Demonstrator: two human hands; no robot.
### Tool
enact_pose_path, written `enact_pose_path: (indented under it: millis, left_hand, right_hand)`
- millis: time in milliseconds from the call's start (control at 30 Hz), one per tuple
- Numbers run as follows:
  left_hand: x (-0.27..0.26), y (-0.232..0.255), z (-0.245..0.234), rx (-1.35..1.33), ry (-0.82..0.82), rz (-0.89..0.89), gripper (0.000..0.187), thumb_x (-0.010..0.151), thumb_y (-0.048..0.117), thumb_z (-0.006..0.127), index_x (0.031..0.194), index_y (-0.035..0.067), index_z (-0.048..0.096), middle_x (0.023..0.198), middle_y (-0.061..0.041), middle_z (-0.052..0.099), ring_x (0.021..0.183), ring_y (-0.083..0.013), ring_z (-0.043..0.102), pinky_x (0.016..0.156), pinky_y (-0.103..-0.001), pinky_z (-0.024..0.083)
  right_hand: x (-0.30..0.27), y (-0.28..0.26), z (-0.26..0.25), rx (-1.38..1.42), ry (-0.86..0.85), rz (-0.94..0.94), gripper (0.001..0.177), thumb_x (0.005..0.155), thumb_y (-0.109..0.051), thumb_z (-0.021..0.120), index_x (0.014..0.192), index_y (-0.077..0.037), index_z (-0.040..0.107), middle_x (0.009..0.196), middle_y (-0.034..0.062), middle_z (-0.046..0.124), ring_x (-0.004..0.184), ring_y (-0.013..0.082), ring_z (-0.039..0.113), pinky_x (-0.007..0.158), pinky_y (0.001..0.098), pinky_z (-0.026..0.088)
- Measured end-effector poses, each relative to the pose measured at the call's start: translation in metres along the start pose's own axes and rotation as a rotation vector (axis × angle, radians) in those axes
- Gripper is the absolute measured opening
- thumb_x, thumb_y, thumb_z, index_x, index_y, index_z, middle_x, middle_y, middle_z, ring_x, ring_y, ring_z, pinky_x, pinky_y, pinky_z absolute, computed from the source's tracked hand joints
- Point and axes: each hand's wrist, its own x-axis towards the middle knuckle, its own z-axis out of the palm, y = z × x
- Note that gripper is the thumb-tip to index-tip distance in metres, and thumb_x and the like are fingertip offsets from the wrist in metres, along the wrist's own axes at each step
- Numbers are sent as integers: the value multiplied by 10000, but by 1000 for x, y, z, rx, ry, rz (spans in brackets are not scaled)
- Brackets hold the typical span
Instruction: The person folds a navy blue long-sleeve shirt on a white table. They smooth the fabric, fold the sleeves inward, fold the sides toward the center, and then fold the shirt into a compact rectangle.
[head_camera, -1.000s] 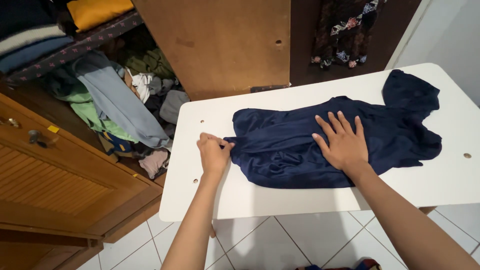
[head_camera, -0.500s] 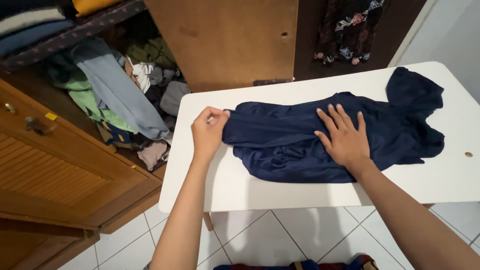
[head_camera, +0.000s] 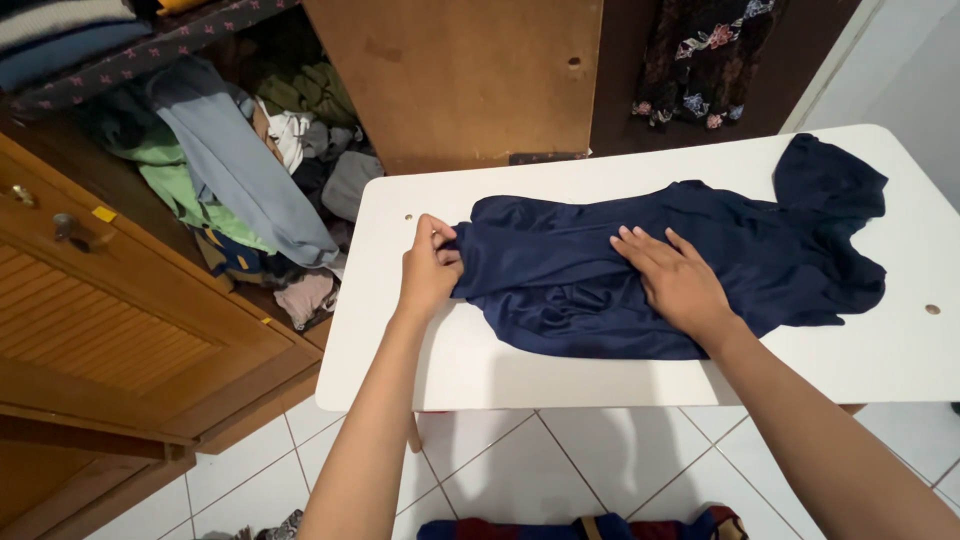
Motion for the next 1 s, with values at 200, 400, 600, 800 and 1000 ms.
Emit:
enact_pose_path:
  millis: [200, 400, 600, 800, 1000]
  left_hand:
    - [-2, -17, 27, 335, 30, 85, 266, 782, 13, 702, 1040, -24, 758, 1352, -220, 634, 1247, -420, 613, 1024, -443, 565]
    - [-13, 2, 30, 288, 71, 26, 312, 780, -28, 694, 1088, -34, 745, 1353, -169, 584, 1250, -414, 603, 1038, -456, 565]
    - [16, -21, -19, -148, 457, -161, 213, 784, 317, 898, 888, 181, 771, 565, -36, 678, 515, -138, 675, 557, -233, 510]
    - [18, -4, -82, -340, 661, -48, 255, 727, 191, 933, 898, 97, 769, 711, -27, 651, 529, -86, 575, 513, -187, 448]
    - [9, 8, -85, -714, 523, -10, 259, 853, 164, 876, 860, 26, 657, 761, -39, 633, 631, -109, 683, 697, -244, 653]
  right_hand:
    - [-2, 7, 13, -49, -55, 36, 485, 1012, -200, 458, 1477, -324, 517, 1560, -109, 520, 1487, 82, 413, 1257, 457, 264]
    - [-2, 8, 15, -49, -59, 55, 422, 1063, -314, 413, 1471, -338, 520, 1574, -123, 502, 1487, 72, 407, 1250, 462, 262]
    - [0, 6, 13, -64, -114, 105, 438, 1075, -337, 391, 1504, -348, 478, 1596, -126, 467, 1494, 64, 384, 1260, 456, 248]
    - [1, 8, 17, -69, -131, 120, 454, 1078, -371, 380, 1528, -372, 439, 1601, -142, 453, 1500, 49, 367, 1268, 449, 236]
    - [0, 8, 17, -74, -111, 110, 454, 1074, -369, 395, 1525, -355, 451, 1602, -132, 458, 1500, 54, 373, 1258, 436, 257]
